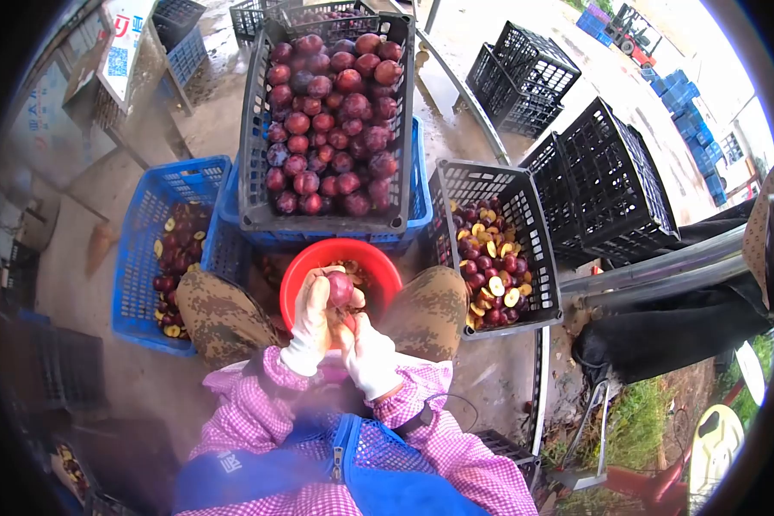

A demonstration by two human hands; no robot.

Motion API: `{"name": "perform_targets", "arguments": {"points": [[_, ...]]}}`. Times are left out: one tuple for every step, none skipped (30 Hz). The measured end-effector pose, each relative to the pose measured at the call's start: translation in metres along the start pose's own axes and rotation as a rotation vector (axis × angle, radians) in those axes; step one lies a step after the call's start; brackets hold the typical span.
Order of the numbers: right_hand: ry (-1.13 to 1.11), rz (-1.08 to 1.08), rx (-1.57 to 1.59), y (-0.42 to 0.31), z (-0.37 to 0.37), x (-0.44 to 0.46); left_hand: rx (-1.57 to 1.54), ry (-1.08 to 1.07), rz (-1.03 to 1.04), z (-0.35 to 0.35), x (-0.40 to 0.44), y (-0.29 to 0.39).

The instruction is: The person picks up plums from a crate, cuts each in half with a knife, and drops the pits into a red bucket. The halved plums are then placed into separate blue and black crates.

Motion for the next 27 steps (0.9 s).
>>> {"name": "perform_targets", "arguments": {"points": [[-0.017, 0.052, 0.01, 0.001, 0.0, -0.001, -0.036, -0.001, -0.032, 0.0, 0.001, -0.003], [-0.034, 0.102, 0.02, 0.002, 0.001, -0.002, -0.059, -0.023, -0.06, 0.001, 0.003, -0.005], [-0.035, 0.098, 0.019, 0.003, 0.003, -0.002, -0.061, -0.022, -0.056, 0.0, 0.003, -0.004], [-0.01, 0.133, 0.155, 0.004, 0.005, -0.003, 0.065, -0.031, -0.041, 0.005, 0.001, 0.003], [0.015, 0.165, 0.291, 0.004, 0.005, -0.003, 0.192, -0.041, -0.024, 0.008, 0.002, 0.009], [0.013, 0.164, 0.293, 0.004, 0.006, -0.002, 0.417, -0.111, 0.145, 0.008, 0.006, 0.013], [-0.013, 0.171, 0.345, 0.0, 0.004, 0.001, 0.421, -0.108, 0.143, 0.006, 0.005, 0.012], [-0.036, 0.178, 0.396, -0.003, 0.003, 0.001, 0.455, -0.074, 0.2, 0.004, 0.004, 0.013], [-0.031, 0.177, 0.396, -0.003, 0.005, 0.001, 0.486, -0.046, 0.262, 0.004, 0.004, 0.015], [-0.039, 0.154, 0.262, -0.002, 0.008, 0.002, 0.344, -0.01, 0.113, 0.002, 0.002, 0.01], [-0.053, 0.131, 0.126, 0.0, 0.011, 0.002, 0.206, 0.026, 0.012, 0.0, 0.004, 0.003], [-0.059, 0.122, 0.075, 0.004, 0.013, 0.0, -0.022, 0.06, -0.108, -0.002, 0.005, -0.001], [-0.065, 0.117, 0.073, 0.008, 0.013, -0.005, -0.249, 0.094, -0.223, 0.002, 0.009, 0.003], [-0.062, 0.089, 0.087, 0.012, 0.01, -0.012, -0.279, 0.072, -0.117, -0.004, 0.021, 0.01], [-0.06, 0.059, 0.099, 0.015, 0.007, -0.017, -0.225, 0.016, -0.027, -0.01, 0.03, 0.02], [-0.013, 0.094, 0.149, 0.015, 0.001, -0.018, -0.164, 0.053, -0.007, -0.018, 0.037, 0.026], [0.052, 0.155, 0.189, 0.016, -0.004, -0.014, -0.103, 0.093, 0.01, -0.025, 0.04, 0.026], [0.092, 0.228, 0.39, 0.02, -0.005, -0.005, -0.04, 0.115, 0.045, -0.03, 0.04, 0.021], [0.136, 0.309, 0.596, 0.017, -0.009, 0.009, 0.017, -0.024, 0.151, -0.019, 0.029, 0.025], [0.118, 0.349, 0.69, 0.008, -0.016, 0.023, 0.315, -0.027, 0.185, -0.015, 0.022, 0.026], [0.058, 0.474, 0.776, 0.01, -0.014, 0.033, 0.612, -0.036, 0.218, -0.011, 0.015, 0.025], [0.107, 0.357, 0.721, 0.008, -0.012, 0.043, 0.735, -0.014, 0.349, -0.001, 0.003, 0.022], [0.155, 0.24, 0.66, 0.007, -0.01, 0.05, 0.844, -0.033, 0.421, 0.006, -0.006, 0.017], [0.102, 0.308, 0.653, 0.009, -0.007, 0.053, 0.869, -0.032, 0.39, 0.006, -0.011, 0.011], [0.184, 0.375, 0.555, -0.009, -0.016, 0.054, 0.892, -0.027, 0.355, 0.007, -0.015, 0.008], [0.209, 0.34, 0.532, -0.006, -0.01, 0.053, 0.838, 0.046, 0.167, 0.005, -0.016, 0.006], [0.232, 0.305, 0.512, -0.002, -0.004, 0.052, 0.834, 0.052, 0.164, 0.004, -0.016, 0.006]]}}
Point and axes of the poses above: each hand's wrist, its own x-axis towards the middle knuckle, its own z-axis out of the palm, y = z × x, the point moved 3 cm from there along x, towards the middle knuckle, and after that the axes turned 4 degrees about y, right-handed, at the moved point
